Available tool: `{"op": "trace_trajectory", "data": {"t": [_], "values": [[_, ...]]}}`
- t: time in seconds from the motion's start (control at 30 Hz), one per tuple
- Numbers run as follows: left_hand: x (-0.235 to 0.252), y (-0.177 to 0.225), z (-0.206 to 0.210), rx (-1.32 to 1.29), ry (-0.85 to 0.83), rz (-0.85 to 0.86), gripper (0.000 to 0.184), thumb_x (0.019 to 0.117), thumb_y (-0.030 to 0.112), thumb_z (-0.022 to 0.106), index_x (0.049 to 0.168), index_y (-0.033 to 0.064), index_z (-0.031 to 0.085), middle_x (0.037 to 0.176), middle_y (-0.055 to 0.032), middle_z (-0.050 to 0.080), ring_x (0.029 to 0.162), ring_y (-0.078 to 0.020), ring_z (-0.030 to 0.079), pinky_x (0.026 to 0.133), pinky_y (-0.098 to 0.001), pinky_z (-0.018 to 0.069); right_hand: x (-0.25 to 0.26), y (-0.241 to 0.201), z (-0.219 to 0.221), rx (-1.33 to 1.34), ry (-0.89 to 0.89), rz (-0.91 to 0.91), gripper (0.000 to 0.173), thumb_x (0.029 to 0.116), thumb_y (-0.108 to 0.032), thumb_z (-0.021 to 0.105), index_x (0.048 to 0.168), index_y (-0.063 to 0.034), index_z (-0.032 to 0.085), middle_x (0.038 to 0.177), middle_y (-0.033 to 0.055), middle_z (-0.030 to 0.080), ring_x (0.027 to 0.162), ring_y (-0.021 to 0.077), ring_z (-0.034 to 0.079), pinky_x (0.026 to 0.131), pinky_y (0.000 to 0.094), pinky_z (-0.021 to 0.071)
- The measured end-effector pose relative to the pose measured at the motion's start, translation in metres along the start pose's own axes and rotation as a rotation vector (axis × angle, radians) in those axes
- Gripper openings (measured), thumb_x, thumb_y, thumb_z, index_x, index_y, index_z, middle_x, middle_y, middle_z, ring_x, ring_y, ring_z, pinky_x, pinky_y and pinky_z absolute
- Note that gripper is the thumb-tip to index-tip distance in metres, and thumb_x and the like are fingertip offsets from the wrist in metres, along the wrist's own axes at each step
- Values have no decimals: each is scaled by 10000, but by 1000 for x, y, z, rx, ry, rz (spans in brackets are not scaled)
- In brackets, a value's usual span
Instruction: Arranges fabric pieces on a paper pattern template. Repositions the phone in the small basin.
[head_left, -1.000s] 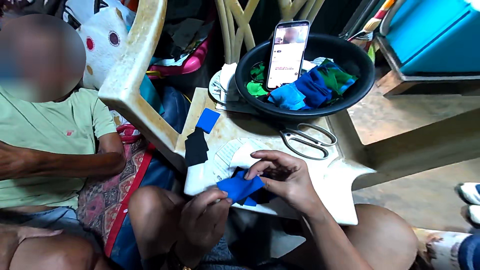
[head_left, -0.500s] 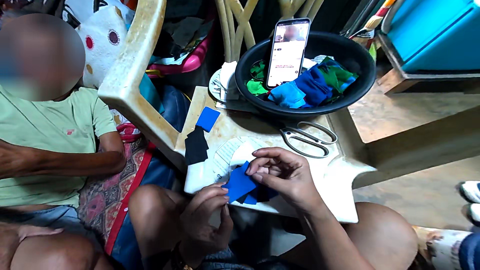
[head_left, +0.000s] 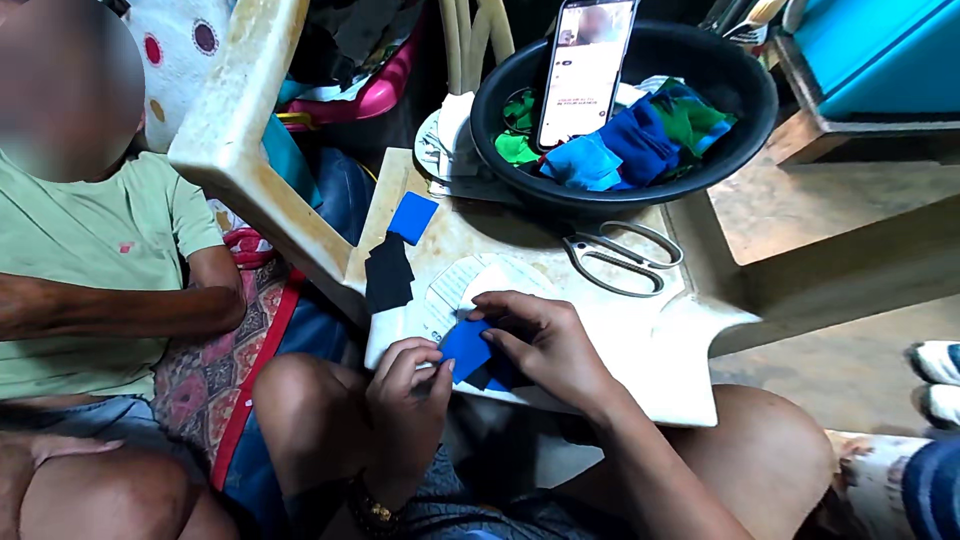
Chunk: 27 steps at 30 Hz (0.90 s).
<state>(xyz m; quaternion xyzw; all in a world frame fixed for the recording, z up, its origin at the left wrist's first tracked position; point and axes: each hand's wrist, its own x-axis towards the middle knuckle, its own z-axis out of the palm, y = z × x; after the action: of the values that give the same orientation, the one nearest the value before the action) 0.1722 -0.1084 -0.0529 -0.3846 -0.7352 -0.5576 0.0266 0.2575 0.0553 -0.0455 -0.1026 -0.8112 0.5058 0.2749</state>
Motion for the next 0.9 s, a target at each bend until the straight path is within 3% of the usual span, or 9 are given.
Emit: {"op": "trace_trajectory", "data": {"t": [0.43, 0.7, 0.9], "values": [[1, -6, 5, 74, -9, 13, 115, 795, -30, 730, 885, -98, 705, 1040, -202, 665, 882, -78, 708, 728, -158, 597, 1, 7, 3, -123, -14, -45, 308, 865, 54, 637, 1159, 11, 717, 1064, 117, 744, 932, 139, 719, 857, 268, 583], [5, -9, 5, 57, 12, 9, 131, 791, -16, 745, 883, -94, 693, 1023, -180, 665, 850, -67, 702, 703, -166, 603, 2, 9, 2, -93, 2, -23, 300, 890, -7, 627, 1179, 5, 704, 1078, 111, 724, 900, 93, 706, 816, 224, 584], [9, -11, 2, 33, 33, -31, 166, 756, -40, 758, 892, -103, 687, 1022, -177, 666, 812, -54, 700, 667, -163, 601, 4, 10, 2, -68, 33, 11, 319, 866, 31, 654, 1182, 20, 696, 1067, 117, 724, 865, 90, 695, 801, 216, 574]]}}
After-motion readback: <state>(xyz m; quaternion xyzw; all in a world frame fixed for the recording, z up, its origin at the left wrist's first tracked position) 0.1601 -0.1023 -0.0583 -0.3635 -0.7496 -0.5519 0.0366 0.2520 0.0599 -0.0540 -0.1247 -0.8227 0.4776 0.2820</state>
